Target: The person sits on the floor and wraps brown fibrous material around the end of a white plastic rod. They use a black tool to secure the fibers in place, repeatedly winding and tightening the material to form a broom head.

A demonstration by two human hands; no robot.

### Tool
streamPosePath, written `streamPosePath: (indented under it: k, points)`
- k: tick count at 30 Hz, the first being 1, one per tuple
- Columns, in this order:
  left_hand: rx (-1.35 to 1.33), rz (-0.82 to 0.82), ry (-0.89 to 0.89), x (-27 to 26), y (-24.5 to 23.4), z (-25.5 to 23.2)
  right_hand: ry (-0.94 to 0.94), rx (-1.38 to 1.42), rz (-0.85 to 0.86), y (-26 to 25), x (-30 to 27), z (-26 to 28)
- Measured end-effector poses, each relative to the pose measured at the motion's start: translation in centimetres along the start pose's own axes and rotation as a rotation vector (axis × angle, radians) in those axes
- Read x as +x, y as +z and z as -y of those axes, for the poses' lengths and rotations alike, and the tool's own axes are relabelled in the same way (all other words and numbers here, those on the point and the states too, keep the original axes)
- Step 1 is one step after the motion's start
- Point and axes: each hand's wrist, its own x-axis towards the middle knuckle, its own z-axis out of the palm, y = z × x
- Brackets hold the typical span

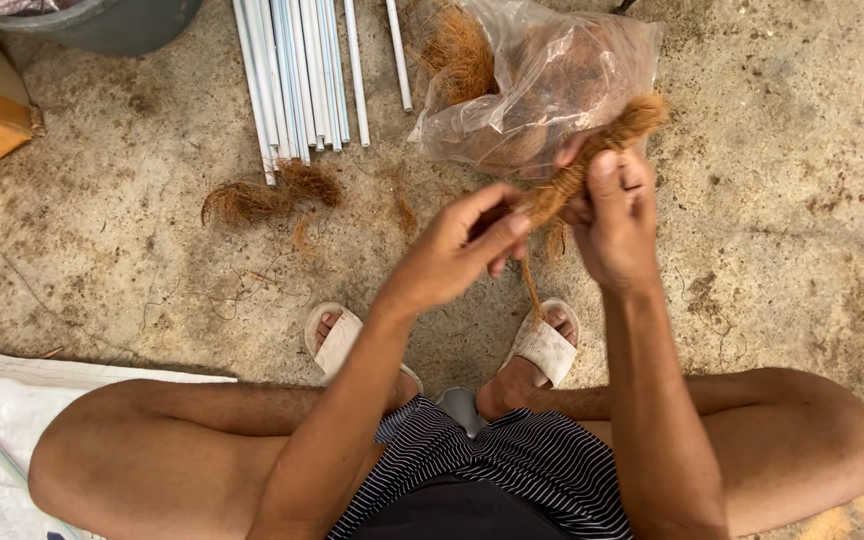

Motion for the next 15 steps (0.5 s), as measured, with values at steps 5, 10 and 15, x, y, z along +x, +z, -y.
streamPosePath:
  k: [5,10,15]
  points:
    - [0.060,-0.075,0.117,-0.2,3.9,-0.5,-0.032,-0.156,0.055,-2.2,-1.3,3.8]
    - [0.041,-0.071,0.311,-1.5,6.7,-1.1,-0.077,-0.291,0.028,-3.8,-4.5,6.5]
    - [0.212,-0.199,0.494,-0.3,6.3,1.4,-0.152,-0.524,0.027,-7.1,-6.8,8.9]
